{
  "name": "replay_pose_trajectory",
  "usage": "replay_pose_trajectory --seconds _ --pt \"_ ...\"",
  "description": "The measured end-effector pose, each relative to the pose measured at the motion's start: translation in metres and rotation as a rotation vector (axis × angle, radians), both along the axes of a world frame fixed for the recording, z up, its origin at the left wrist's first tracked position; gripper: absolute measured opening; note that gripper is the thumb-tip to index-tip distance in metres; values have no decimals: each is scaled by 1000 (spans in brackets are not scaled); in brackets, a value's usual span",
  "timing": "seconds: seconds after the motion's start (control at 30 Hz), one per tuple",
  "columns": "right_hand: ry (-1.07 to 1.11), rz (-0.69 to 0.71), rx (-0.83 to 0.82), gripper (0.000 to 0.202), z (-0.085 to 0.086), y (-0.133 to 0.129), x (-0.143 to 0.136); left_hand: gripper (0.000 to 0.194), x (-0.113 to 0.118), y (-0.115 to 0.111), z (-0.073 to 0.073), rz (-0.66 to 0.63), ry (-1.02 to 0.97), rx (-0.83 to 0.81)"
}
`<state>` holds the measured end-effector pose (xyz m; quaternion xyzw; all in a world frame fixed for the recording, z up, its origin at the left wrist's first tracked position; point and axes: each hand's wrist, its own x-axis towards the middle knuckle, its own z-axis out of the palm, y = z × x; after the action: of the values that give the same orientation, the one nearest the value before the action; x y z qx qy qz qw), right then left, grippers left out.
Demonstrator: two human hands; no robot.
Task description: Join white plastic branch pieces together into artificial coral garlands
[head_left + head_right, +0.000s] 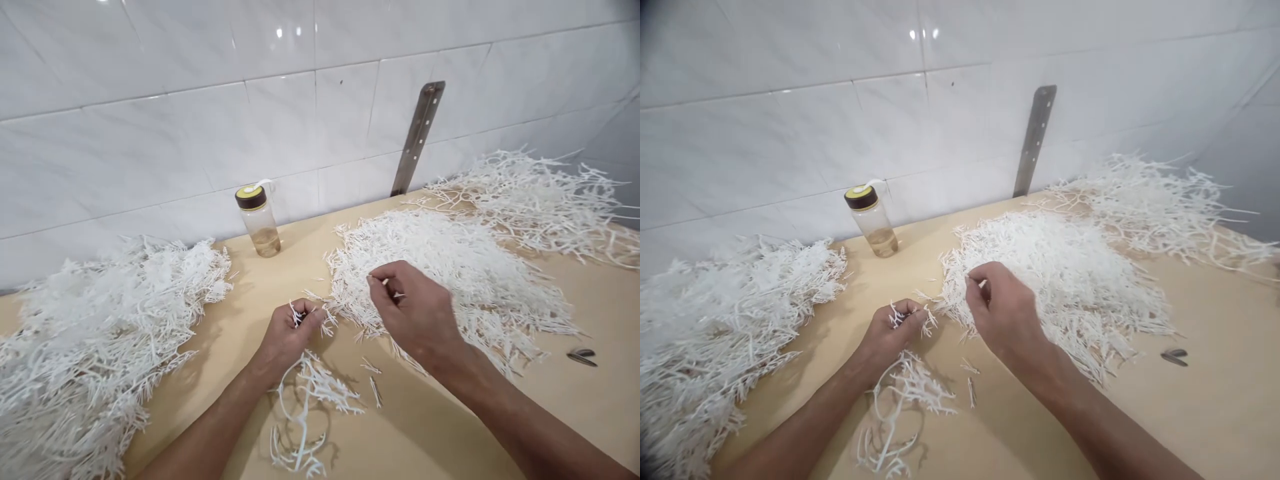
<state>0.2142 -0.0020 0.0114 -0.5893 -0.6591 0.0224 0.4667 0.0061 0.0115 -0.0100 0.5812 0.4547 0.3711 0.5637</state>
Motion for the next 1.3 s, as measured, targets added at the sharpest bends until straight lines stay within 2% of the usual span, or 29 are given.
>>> replay_pose_trajectory --seconds 0.13,0.23,0.3,0.4,0.47,0.57,0.73,0.83,1.03,1.2,1.3 --pt "-40 -104 142 4 13 -2 13 36 4 -3 0 87 -27 13" --pt "-94 -95 139 7 14 0 14 32 6 -6 1 124 -5 52" --pt "-53 14 45 13 11 -1 8 31 7 -8 1 130 10 75" --pt "12 226 -196 18 6 -7 -9 30 8 -9 1 122 40 112" --pt "-4 303 -304 17 1 -10 -19 30 8 -9 -1 112 58 134" --pt "-12 345 -376 17 -4 -13 -27 34 7 -8 -3 77 74 150" --pt "26 350 -451 17 -8 -12 -23 36 7 -10 0 23 121 131" --pt "-17 367 -425 14 -9 -14 -22 32 8 -11 1 9 151 167" --pt "-206 338 -255 15 -13 -18 -26 30 7 -13 -1 -70 221 172" --pt "-238 260 -142 15 -19 -16 -35 37 6 -7 3 -131 153 129" --pt "-205 224 -24 15 -14 -13 -30 40 5 -8 6 -124 90 94"
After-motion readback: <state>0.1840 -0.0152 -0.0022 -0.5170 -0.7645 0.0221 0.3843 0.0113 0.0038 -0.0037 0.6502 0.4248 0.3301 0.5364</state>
